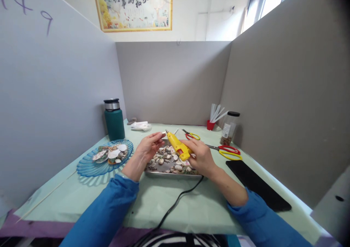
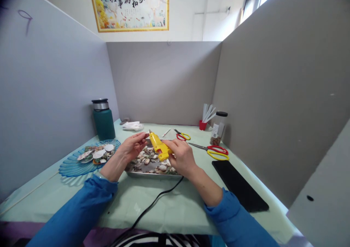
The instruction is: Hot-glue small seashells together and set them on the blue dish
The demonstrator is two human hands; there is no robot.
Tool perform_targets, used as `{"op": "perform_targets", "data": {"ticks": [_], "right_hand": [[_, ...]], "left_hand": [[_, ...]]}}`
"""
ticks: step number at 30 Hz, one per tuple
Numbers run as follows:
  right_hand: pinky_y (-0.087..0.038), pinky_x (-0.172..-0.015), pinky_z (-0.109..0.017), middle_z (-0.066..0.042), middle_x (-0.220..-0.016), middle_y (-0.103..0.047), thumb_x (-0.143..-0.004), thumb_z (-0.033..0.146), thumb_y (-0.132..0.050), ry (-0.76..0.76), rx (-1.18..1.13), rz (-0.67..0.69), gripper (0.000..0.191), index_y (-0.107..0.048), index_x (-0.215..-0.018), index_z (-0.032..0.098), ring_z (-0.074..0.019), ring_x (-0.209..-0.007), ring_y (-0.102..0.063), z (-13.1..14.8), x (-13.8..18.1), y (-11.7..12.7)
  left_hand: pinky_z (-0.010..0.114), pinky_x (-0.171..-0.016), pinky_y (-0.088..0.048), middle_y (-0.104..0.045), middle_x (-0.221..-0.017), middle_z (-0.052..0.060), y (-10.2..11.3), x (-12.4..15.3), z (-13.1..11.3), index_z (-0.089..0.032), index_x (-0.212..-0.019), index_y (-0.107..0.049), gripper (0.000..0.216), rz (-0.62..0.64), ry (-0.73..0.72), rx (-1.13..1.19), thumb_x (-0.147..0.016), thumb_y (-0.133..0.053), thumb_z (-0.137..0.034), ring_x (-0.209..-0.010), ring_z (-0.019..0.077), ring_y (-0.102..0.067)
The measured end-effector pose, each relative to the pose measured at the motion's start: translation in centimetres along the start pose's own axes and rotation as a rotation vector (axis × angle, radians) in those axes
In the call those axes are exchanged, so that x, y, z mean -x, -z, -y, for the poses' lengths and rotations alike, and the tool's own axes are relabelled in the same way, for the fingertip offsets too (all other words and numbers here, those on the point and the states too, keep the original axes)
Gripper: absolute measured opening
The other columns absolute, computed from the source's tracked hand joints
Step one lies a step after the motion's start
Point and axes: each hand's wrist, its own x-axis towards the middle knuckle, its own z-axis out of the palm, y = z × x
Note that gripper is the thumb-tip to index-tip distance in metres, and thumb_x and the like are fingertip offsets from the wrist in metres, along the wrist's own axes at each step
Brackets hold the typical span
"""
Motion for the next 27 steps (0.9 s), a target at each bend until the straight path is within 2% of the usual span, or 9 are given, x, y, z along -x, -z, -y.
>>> {"op": "perform_targets", "data": {"ticks": [8,21,27], "right_hand": [[-0.045,-0.077,-0.034,-0.007,-0.096,-0.063,-0.065,0.007,-0.051,0.032,-0.083,0.040,0.052,-0.057,-0.114,0.021,-0.0214,-0.084,-0.057,0.11,0.02,0.21],[-0.046,-0.078,-0.034,-0.006,-0.099,-0.065,-0.066,0.007,-0.052,-0.027,-0.094,0.024,0.048,-0.058,-0.112,0.022,-0.0212,-0.085,-0.058,0.15,-0.06,0.24],[-0.046,-0.080,-0.035,-0.006,-0.099,-0.065,-0.062,0.006,-0.051,-0.050,-0.115,0.021,0.052,-0.058,-0.112,0.021,-0.0221,-0.087,-0.059,0.07,0.00,0.18]], "left_hand": [[0.018,-0.055,-0.052,-0.064,-0.068,0.003,0.40,-0.32,0.26,-0.009,-0.072,-0.066,0.002,-0.022,-0.016,0.060,-0.071,-0.066,-0.007,-0.056,0.0076,-0.058],[0.021,-0.052,-0.050,-0.065,-0.070,0.001,0.45,-0.25,0.04,-0.013,-0.076,-0.064,0.012,-0.043,-0.018,-0.011,-0.066,-0.072,-0.013,-0.050,0.0062,-0.055],[0.021,-0.052,-0.050,-0.066,-0.070,0.001,0.63,-0.39,0.23,-0.012,-0.075,-0.064,0.016,-0.031,-0.043,-0.054,-0.064,-0.075,-0.015,-0.049,0.0054,-0.053]]}}
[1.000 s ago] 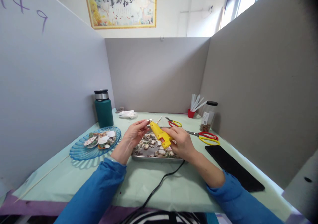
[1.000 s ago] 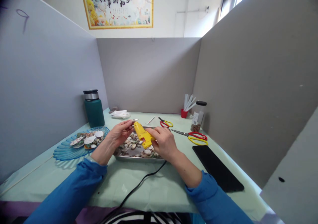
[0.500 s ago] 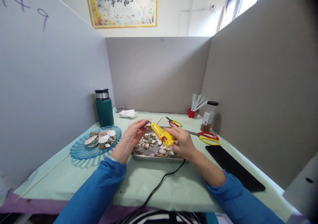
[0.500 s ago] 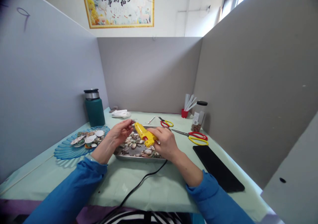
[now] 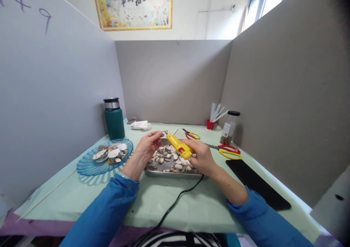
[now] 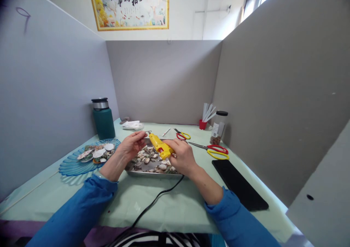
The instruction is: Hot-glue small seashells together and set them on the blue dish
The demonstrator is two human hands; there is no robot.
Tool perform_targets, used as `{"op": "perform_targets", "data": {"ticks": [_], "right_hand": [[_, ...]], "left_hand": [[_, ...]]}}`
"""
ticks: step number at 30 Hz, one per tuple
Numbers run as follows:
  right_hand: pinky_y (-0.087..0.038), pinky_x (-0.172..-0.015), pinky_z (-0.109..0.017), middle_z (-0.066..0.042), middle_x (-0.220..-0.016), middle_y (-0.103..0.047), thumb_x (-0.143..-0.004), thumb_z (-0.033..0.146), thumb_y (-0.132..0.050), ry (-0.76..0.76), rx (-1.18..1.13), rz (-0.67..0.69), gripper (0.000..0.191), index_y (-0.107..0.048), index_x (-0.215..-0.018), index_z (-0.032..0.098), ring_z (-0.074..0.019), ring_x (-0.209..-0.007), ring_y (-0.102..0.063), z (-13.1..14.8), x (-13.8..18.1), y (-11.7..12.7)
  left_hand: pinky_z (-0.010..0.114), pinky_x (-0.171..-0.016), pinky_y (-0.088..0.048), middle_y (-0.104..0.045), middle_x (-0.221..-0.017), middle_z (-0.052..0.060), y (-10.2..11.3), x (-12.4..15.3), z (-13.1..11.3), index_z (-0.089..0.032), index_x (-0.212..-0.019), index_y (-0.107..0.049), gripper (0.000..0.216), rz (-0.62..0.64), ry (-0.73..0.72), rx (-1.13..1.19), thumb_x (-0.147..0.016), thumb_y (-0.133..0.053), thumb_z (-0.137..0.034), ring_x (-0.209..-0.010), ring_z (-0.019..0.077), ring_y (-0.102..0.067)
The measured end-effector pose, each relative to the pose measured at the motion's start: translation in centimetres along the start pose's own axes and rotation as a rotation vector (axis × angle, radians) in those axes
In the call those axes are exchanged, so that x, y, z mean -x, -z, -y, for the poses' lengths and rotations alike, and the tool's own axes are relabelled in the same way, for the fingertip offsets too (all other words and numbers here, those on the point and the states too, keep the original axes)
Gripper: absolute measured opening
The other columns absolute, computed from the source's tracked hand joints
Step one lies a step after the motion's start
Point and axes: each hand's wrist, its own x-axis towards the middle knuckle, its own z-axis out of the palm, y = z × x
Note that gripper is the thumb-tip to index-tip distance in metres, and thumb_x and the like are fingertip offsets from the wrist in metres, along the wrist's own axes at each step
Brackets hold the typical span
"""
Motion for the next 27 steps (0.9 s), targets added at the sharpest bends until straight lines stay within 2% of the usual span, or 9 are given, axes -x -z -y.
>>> {"op": "perform_targets", "data": {"ticks": [15,27], "right_hand": [[-0.046,-0.082,-0.035,-0.005,-0.102,-0.065,-0.059,0.004,-0.047,-0.008,-0.058,0.009,0.057,-0.058,-0.111,0.022,-0.0217,-0.088,-0.059,-0.22,0.05,-0.08],[-0.046,-0.083,-0.035,-0.005,-0.104,-0.065,-0.068,0.008,-0.051,0.008,-0.121,-0.015,0.045,-0.058,-0.111,0.022,-0.0209,-0.091,-0.060,-0.36,0.10,-0.30]], "left_hand": [[0.020,-0.050,-0.048,-0.065,-0.068,0.002,-0.02,0.05,-0.14,-0.011,-0.074,-0.066,0.012,0.017,0.025,-0.019,-0.065,-0.073,-0.014,-0.048,0.0050,-0.051],[0.018,-0.049,-0.049,-0.063,-0.066,0.001,0.10,-0.05,-0.02,-0.011,-0.074,-0.066,0.012,0.033,0.047,-0.022,-0.066,-0.073,-0.016,-0.047,0.0045,-0.050]]}}
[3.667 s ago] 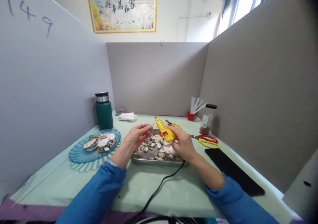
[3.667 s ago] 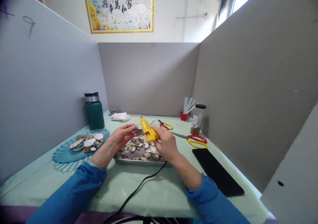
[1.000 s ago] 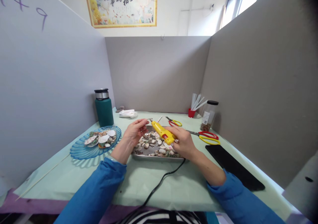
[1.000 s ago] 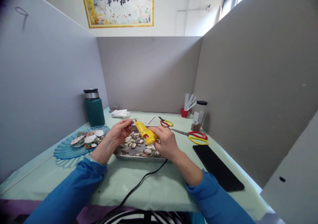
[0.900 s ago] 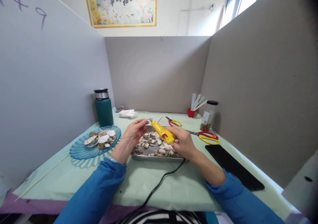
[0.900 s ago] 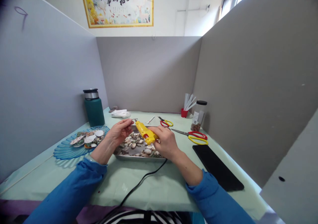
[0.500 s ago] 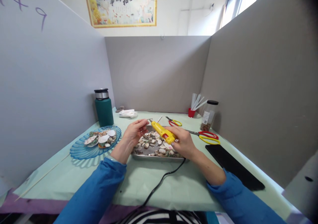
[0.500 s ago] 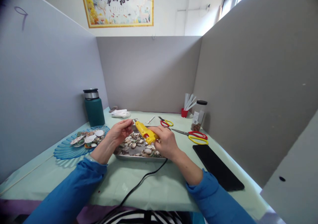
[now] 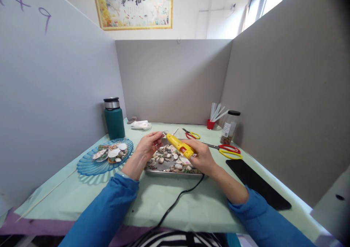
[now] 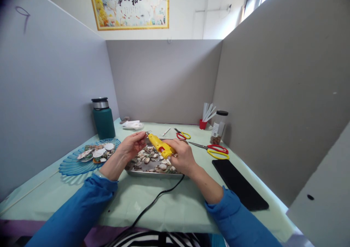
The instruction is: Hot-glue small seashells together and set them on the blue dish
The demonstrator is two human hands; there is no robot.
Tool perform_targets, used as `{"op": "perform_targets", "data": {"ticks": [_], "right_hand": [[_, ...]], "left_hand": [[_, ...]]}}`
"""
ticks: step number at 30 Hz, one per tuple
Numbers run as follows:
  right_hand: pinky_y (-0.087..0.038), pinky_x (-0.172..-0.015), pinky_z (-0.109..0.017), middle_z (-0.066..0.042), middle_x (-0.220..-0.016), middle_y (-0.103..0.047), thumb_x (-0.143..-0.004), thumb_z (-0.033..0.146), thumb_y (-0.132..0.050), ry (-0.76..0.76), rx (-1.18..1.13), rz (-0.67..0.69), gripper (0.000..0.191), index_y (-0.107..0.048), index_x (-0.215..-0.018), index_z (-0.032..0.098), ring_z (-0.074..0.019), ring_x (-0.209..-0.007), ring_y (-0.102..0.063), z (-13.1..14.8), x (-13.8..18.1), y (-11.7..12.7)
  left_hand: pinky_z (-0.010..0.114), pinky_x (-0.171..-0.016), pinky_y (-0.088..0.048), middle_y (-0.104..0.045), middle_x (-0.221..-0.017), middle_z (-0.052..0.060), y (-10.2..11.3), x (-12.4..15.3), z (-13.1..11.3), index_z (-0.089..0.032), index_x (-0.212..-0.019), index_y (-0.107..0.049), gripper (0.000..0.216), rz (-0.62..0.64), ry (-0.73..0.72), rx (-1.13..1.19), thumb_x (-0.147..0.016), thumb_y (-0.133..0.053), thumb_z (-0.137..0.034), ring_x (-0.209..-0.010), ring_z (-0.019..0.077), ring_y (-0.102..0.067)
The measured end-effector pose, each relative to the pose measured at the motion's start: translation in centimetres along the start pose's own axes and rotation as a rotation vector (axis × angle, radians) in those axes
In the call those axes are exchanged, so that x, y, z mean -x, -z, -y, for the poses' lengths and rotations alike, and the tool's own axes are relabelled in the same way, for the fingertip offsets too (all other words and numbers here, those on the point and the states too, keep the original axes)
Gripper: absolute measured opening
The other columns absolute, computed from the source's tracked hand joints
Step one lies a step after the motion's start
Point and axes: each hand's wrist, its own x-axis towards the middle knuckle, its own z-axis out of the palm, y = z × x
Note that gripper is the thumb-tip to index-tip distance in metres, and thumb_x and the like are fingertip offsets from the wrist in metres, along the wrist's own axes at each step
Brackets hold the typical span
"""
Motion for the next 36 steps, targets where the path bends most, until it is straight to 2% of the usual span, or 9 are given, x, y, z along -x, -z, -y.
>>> {"op": "perform_targets", "data": {"ticks": [7,14,19,22,27,36], "right_hand": [[-0.047,-0.077,-0.032,-0.006,-0.101,-0.065,-0.072,0.013,-0.051,0.008,-0.013,-0.059,0.042,-0.057,-0.112,0.021,-0.0198,-0.087,-0.060,-0.1,0.0,0.0],[-0.043,-0.073,-0.032,-0.005,-0.091,-0.064,-0.068,0.010,-0.052,0.052,0.279,0.008,0.048,-0.059,-0.114,0.022,-0.0203,-0.080,-0.057,0.3,-0.1,0.2],[-0.039,-0.072,-0.033,-0.005,-0.081,-0.060,-0.069,0.009,-0.049,0.171,0.429,0.011,0.046,-0.060,-0.112,0.021,-0.0198,-0.078,-0.055,0.6,-0.3,0.4],[-0.037,-0.071,-0.033,-0.005,-0.079,-0.059,-0.070,0.008,-0.048,0.193,0.478,-0.001,0.045,-0.060,-0.111,0.021,-0.0192,-0.077,-0.054,0.7,-0.4,0.4],[-0.035,-0.073,-0.034,-0.005,-0.084,-0.062,-0.072,0.006,-0.048,0.198,0.523,-0.014,0.044,-0.060,-0.112,0.020,-0.0187,-0.079,-0.054,0.6,-0.5,0.6],[-0.032,-0.073,-0.031,-0.003,-0.076,-0.059,-0.074,0.009,-0.051,0.250,0.563,-0.044,0.038,-0.063,-0.108,0.020,-0.0156,-0.073,-0.051,1.1,-0.6,0.7]], "left_hand": [[0.020,-0.051,-0.052,-0.065,-0.068,0.002,0.0,-0.1,0.0,-0.011,-0.075,-0.066,0.011,-0.019,0.004,0.009,-0.066,-0.072,-0.013,-0.048,0.0056,-0.053],[0.020,-0.051,-0.052,-0.068,-0.071,0.004,-0.3,0.1,0.0,-0.010,-0.075,-0.067,0.014,-0.034,-0.057,-0.036,-0.063,-0.074,-0.010,-0.051,0.0073,-0.057],[0.018,-0.051,-0.050,-0.068,-0.070,0.004,-0.3,0.2,0.1,-0.009,-0.074,-0.068,0.023,-0.052,-0.133,-0.122,-0.056,-0.080,-0.018,-0.056,0.0092,-0.060],[0.017,-0.051,-0.049,-0.069,-0.071,0.005,-0.3,0.2,0.1,-0.009,-0.074,-0.069,0.027,-0.075,-0.154,-0.156,-0.054,-0.081,-0.022,-0.055,0.0083,-0.060],[0.018,-0.052,-0.049,-0.069,-0.070,0.005,-0.3,0.2,0.0,-0.010,-0.074,-0.069,0.028,-0.083,-0.140,-0.151,-0.052,-0.082,-0.022,-0.052,0.0073,-0.058],[0.017,-0.049,-0.048,-0.069,-0.069,0.004,-0.3,0.3,-0.1,-0.009,-0.074,-0.069,0.027,-0.067,-0.109,-0.123,-0.053,-0.081,-0.021,-0.049,0.0062,-0.056]]}}
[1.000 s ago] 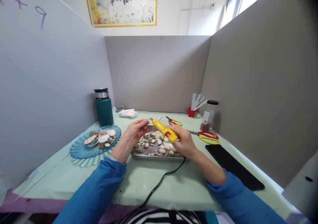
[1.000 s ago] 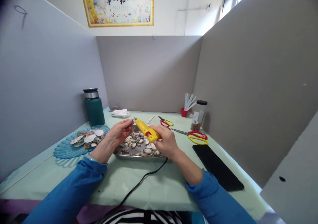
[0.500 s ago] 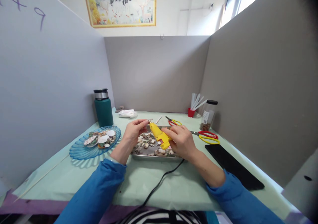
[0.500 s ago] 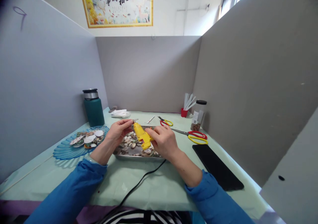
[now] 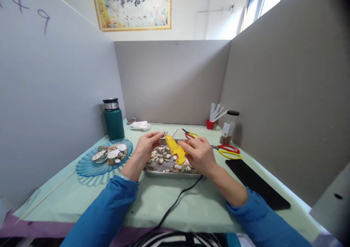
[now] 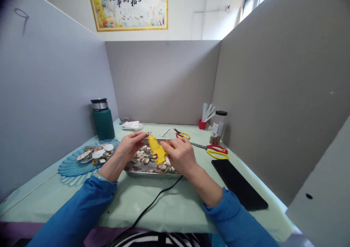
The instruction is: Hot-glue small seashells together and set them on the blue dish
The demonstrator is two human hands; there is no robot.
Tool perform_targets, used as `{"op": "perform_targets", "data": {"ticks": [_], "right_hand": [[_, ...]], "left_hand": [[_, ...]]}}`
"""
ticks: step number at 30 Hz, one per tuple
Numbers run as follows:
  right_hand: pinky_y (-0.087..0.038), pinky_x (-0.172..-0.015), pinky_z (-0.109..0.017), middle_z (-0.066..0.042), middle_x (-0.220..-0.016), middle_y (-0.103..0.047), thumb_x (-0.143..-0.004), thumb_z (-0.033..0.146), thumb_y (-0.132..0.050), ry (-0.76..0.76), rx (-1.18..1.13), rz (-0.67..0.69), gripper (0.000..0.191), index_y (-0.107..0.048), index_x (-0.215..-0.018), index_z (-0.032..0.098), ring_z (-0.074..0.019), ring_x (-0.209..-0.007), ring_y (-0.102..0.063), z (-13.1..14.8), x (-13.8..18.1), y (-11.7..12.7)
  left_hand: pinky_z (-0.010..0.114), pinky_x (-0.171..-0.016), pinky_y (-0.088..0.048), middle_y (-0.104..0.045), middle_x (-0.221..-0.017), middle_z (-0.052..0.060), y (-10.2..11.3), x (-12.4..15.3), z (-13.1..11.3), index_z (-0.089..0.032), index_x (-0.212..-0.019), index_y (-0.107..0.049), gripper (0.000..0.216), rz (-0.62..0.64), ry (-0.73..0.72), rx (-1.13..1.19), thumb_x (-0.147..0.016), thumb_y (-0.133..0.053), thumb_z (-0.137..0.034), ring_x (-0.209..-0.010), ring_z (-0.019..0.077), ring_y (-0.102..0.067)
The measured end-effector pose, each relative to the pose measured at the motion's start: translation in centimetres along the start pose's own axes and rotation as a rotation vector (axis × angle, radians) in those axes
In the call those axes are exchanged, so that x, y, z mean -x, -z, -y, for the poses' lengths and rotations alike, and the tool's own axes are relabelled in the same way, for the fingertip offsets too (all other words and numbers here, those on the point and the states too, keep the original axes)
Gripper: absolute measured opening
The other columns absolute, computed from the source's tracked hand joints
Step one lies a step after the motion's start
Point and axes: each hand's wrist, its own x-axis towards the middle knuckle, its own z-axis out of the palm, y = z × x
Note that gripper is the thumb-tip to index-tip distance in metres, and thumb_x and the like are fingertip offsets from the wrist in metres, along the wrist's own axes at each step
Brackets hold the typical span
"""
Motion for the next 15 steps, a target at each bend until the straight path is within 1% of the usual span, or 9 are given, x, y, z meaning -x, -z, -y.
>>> {"op": "perform_targets", "data": {"ticks": [4,10,15], "right_hand": [[-0.032,-0.074,-0.032,-0.003,-0.076,-0.060,-0.075,0.009,-0.051,0.002,0.015,-0.015,0.036,-0.063,-0.107,0.019,-0.0153,-0.072,-0.050,0.02,-0.04,0.06],[-0.031,-0.075,-0.032,-0.004,-0.078,-0.060,-0.075,0.010,-0.052,0.012,0.030,0.006,0.038,-0.063,-0.110,0.021,-0.0158,-0.074,-0.050,0.13,-0.05,-0.01],[-0.030,-0.076,-0.032,-0.003,-0.078,-0.061,-0.075,0.008,-0.051,-0.007,0.039,-0.013,0.036,-0.064,-0.107,0.020,-0.0148,-0.073,-0.050,0.12,-0.10,0.01]], "left_hand": [[0.017,-0.049,-0.048,-0.069,-0.068,0.004,0.02,-0.03,-0.02,-0.010,-0.073,-0.068,0.026,0.003,0.010,0.013,-0.053,-0.081,-0.021,-0.049,0.0062,-0.056],[0.018,-0.049,-0.049,-0.069,-0.068,0.004,0.07,-0.16,0.17,-0.010,-0.075,-0.069,0.025,0.027,0.017,-0.004,-0.055,-0.080,-0.021,-0.049,0.0061,-0.055],[0.017,-0.050,-0.049,-0.069,-0.069,0.004,0.06,-0.12,0.06,-0.010,-0.075,-0.069,0.024,0.012,0.020,0.019,-0.055,-0.080,-0.019,-0.050,0.0068,-0.057]]}}
